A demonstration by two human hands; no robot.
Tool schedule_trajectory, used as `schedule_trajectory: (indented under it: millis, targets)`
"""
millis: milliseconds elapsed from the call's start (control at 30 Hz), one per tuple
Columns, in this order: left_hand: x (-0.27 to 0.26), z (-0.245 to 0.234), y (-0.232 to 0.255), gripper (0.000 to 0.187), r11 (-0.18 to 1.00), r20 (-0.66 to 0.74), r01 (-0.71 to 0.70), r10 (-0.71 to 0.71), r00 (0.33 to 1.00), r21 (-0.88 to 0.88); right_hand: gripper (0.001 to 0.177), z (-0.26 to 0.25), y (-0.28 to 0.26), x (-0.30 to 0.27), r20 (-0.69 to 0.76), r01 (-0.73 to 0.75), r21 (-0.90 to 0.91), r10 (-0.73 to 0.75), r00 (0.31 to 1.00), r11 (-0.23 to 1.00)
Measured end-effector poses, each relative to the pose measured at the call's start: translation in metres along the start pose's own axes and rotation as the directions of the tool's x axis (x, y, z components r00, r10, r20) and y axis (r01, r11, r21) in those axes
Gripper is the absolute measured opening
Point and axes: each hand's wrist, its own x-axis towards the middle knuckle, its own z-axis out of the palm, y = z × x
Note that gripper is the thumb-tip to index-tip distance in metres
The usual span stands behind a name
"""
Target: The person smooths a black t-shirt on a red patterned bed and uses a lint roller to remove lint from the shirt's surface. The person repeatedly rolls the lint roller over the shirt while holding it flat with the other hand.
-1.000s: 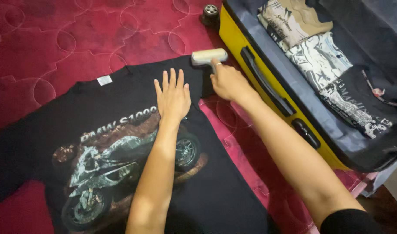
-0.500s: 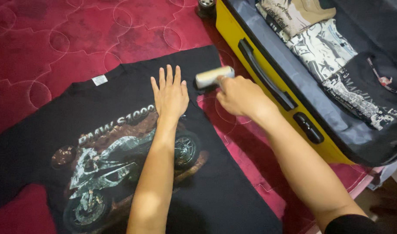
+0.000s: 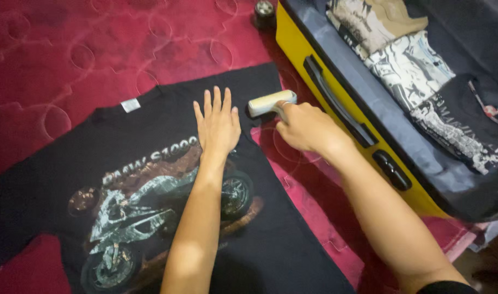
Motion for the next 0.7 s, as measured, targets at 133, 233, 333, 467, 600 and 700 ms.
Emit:
schedule_trajectory:
  millis: [133, 233, 333, 467, 600, 700]
  targets:
    - [-0.003, 0.002, 0.001, 0.057, 1.0, 0.004, 0.013, -0.013, 1.0, -0.006, 0.053, 0.027, -0.006, 0.036, -0.194, 0.042, 0.053, -0.031, 0.981, 0.998]
    - [-0.004, 0.003, 0.0, 0.055, 1.0, 0.003, 0.014, -0.014, 1.0, -0.006, 0.055, 0.037, 0.01, 0.051, -0.175, 0.056, 0.051, -0.046, 0.983, 0.997]
    - [0.003, 0.0, 0.0, 0.056, 1.0, -0.009, 0.007, -0.007, 1.0, 0.017, 0.056, 0.034, 0.023, 0.07, -0.146, 0.067, 0.083, -0.054, 0.988, 0.994]
    - [-0.006, 0.0, 0.001, 0.055, 1.0, 0.002, 0.023, -0.023, 1.0, -0.007, 0.063, 0.058, 0.018, 0.072, -0.255, 0.168, 0.128, -0.131, 0.958, 0.978]
    - [0.0, 0.001, -0.001, 0.055, 0.999, -0.013, 0.02, -0.02, 1.0, -0.029, 0.062, 0.055, 0.016, 0.052, -0.208, 0.14, 0.152, -0.107, 0.972, 0.978]
    - [-0.001, 0.003, -0.003, 0.054, 0.994, -0.066, 0.042, -0.049, 0.997, -0.102, 0.053, 0.034, 0.024, 0.018, -0.173, 0.149, 0.099, -0.13, 0.976, 0.984]
